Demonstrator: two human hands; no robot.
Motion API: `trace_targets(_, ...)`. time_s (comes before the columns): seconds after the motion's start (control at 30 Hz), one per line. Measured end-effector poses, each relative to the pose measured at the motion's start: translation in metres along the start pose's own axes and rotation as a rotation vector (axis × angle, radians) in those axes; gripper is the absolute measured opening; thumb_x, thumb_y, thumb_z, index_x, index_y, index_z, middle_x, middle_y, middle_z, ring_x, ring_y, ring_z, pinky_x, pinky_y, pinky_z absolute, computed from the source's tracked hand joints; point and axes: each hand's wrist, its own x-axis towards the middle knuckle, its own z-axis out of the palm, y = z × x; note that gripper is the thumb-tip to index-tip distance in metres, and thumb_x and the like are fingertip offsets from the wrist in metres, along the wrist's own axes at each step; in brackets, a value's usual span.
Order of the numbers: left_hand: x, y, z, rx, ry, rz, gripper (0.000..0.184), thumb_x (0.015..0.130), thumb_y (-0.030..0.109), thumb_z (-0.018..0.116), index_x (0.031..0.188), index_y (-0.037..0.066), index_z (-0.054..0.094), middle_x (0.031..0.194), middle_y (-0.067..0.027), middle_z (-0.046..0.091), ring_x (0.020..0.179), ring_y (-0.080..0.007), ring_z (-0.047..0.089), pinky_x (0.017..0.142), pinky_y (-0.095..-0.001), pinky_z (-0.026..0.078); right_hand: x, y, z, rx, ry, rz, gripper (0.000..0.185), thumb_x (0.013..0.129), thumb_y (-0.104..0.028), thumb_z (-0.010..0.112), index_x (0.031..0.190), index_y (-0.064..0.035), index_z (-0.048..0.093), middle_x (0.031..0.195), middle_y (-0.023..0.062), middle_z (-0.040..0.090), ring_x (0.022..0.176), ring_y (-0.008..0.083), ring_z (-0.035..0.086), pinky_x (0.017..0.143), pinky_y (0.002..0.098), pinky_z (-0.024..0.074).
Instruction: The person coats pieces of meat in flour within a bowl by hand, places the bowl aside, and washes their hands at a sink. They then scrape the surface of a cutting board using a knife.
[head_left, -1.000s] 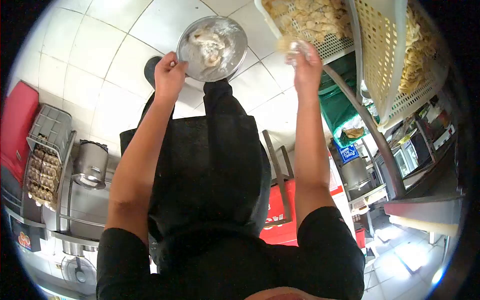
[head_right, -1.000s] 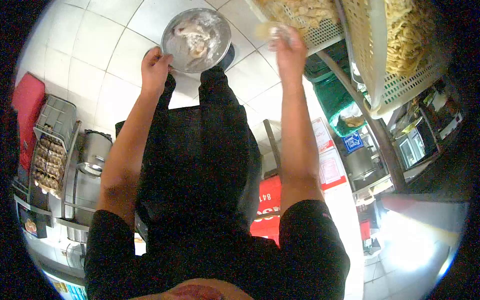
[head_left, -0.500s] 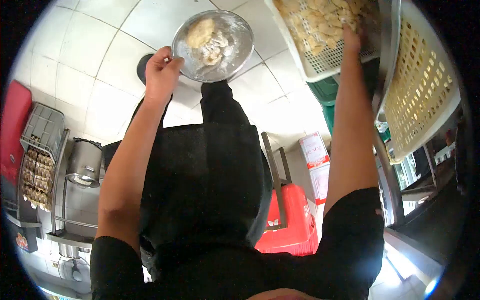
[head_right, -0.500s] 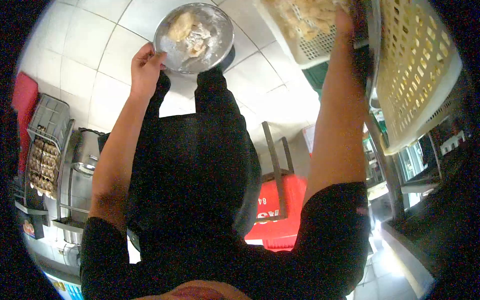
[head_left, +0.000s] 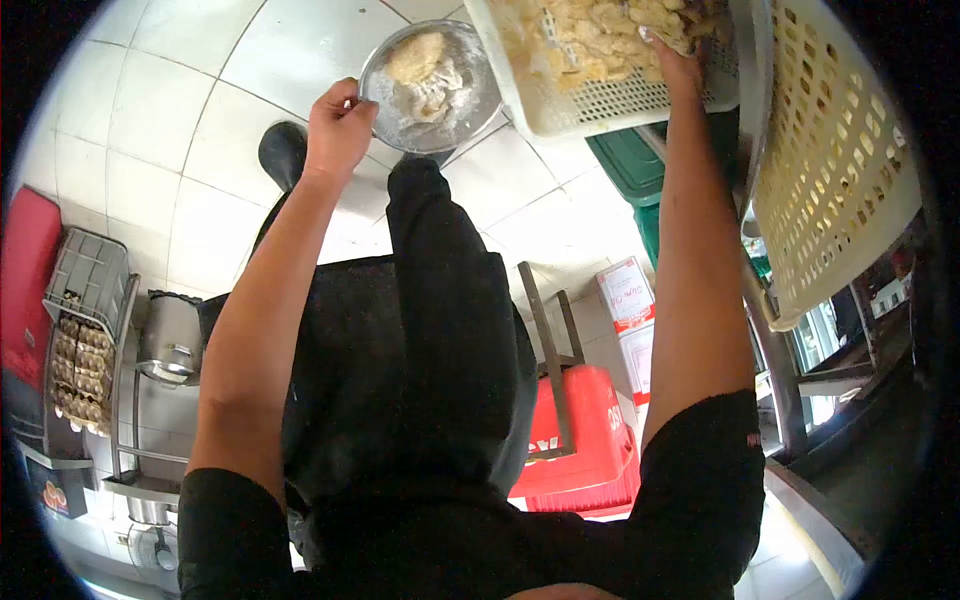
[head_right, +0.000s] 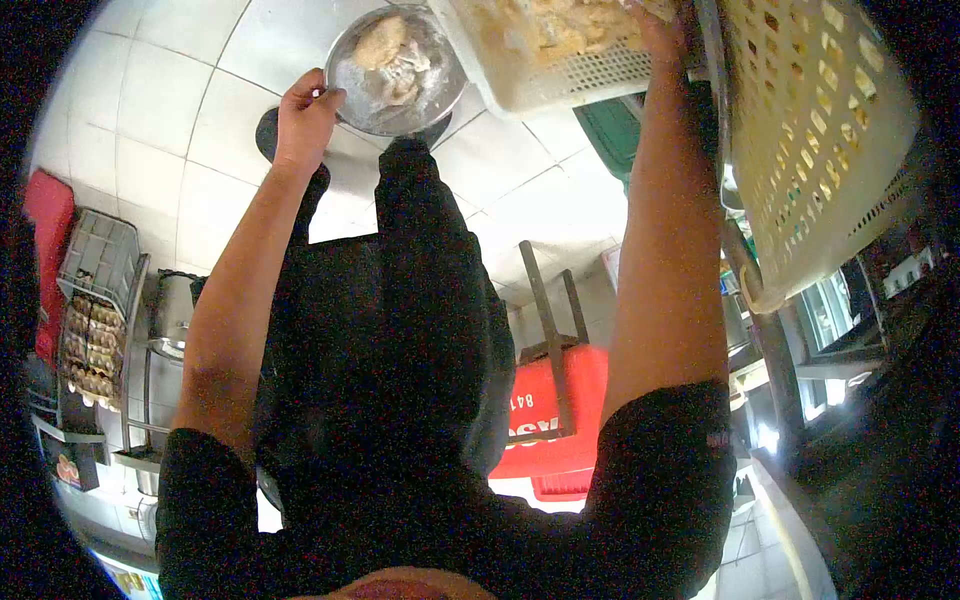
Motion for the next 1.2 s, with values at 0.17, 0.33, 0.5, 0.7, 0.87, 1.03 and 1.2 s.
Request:
trace_targets(0.17, -0.009, 0.004, 0.005, -0.132, 0.066, -0.052, 0.017, 0.077, 0.000, 0.055, 0.064, 0.006, 0.045, 0.061, 0.0035, 0.043, 0.054, -0.0048, 0.039, 0.048, -0.0234, 0.032, -0.051, -0.051, -0.044, 0.523, -0.459, 0.101, 0.080, 0.064, -0.031, 0.081, 0.129, -0.0022, 0.045, 0.125, 0.0172, 0.051, 0.108, 0.0225, 0.053, 0.093, 0.0338, 0.0431)
trace_targets(0.33, -0.006, 0.000, -0.002, -0.077, 0.068, -0.006, 0.016, 0.078, 0.001, 0.055, 0.065, 0.006, 0.046, 0.062, 0.0024, 0.044, 0.054, -0.0052, 0.040, 0.048, -0.0236, 0.033, -0.076, -0.024, -0.025, 0.985, -0.802, -0.049, 0.059, 0.072, -0.013, 0.074, 0.125, -0.0043, 0.050, 0.117, 0.0136, 0.054, 0.100, 0.0174, 0.055, 0.085, 0.0305, 0.0459)
trace_targets(0.5, -0.010, 0.008, -0.006, -0.052, 0.044, 0.034, 0.011, 0.077, 0.001, 0.055, 0.069, 0.004, 0.049, 0.065, 0.0019, 0.045, 0.059, -0.0055, 0.042, 0.052, -0.0234, 0.034, -0.141, -0.077, -0.028, 0.971, -0.465, 0.115, 0.049, 0.075, -0.002, 0.068, 0.121, -0.0058, 0.053, 0.119, 0.0096, 0.053, 0.108, 0.0206, 0.052, 0.088, 0.0334, 0.0452)
trace_targets(0.7, -0.010, -0.011, -0.004, 0.002, 0.025, 0.098, 0.008, 0.076, -0.001, 0.056, 0.073, 0.003, 0.051, 0.066, 0.0021, 0.044, 0.061, -0.0062, 0.041, 0.053, -0.0241, 0.034, -0.121, -0.053, -0.059, 0.797, -0.472, -0.008, 0.045, 0.081, -0.009, 0.061, 0.125, -0.0052, 0.051, 0.126, 0.0113, 0.050, 0.111, 0.0250, 0.052, 0.095, 0.0409, 0.0433)
trace_targets(0.87, -0.016, -0.010, 0.007, -0.012, 0.035, 0.029, 0.007, 0.075, -0.001, 0.057, 0.074, 0.003, 0.052, 0.067, 0.0018, 0.044, 0.061, -0.0067, 0.041, 0.053, -0.0242, 0.035, -0.083, -0.033, 0.016, 0.762, -0.582, 0.366, 0.045, 0.085, -0.026, 0.063, 0.126, -0.0128, 0.051, 0.121, 0.0072, 0.050, 0.101, 0.0247, 0.056, 0.080, 0.0420, 0.0516)
trace_targets(1.03, -0.022, -0.026, 0.010, 0.058, 0.061, 0.031, 0.007, 0.075, -0.003, 0.057, 0.074, 0.003, 0.053, 0.066, 0.0023, 0.043, 0.061, -0.0067, 0.042, 0.053, -0.0241, 0.035, -0.096, -0.064, 0.016, 1.003, -0.778, 0.467, 0.044, 0.083, -0.024, 0.064, 0.123, -0.0101, 0.053, 0.117, 0.0042, 0.057, 0.106, 0.0193, 0.053, 0.083, 0.0446, 0.0468)
trace_targets(1.2, -0.031, -0.023, 0.017, -0.040, 0.027, -0.004, 0.007, 0.074, -0.003, 0.058, 0.073, 0.002, 0.053, 0.068, 0.0008, 0.045, 0.060, -0.0081, 0.043, 0.053, -0.0245, 0.036, -0.117, -0.070, 0.007, 0.976, -0.653, 0.126, 0.048, 0.079, -0.019, 0.067, 0.124, -0.0067, 0.052, 0.114, 0.0057, 0.059, 0.105, 0.0184, 0.054, 0.084, 0.0378, 0.0451)
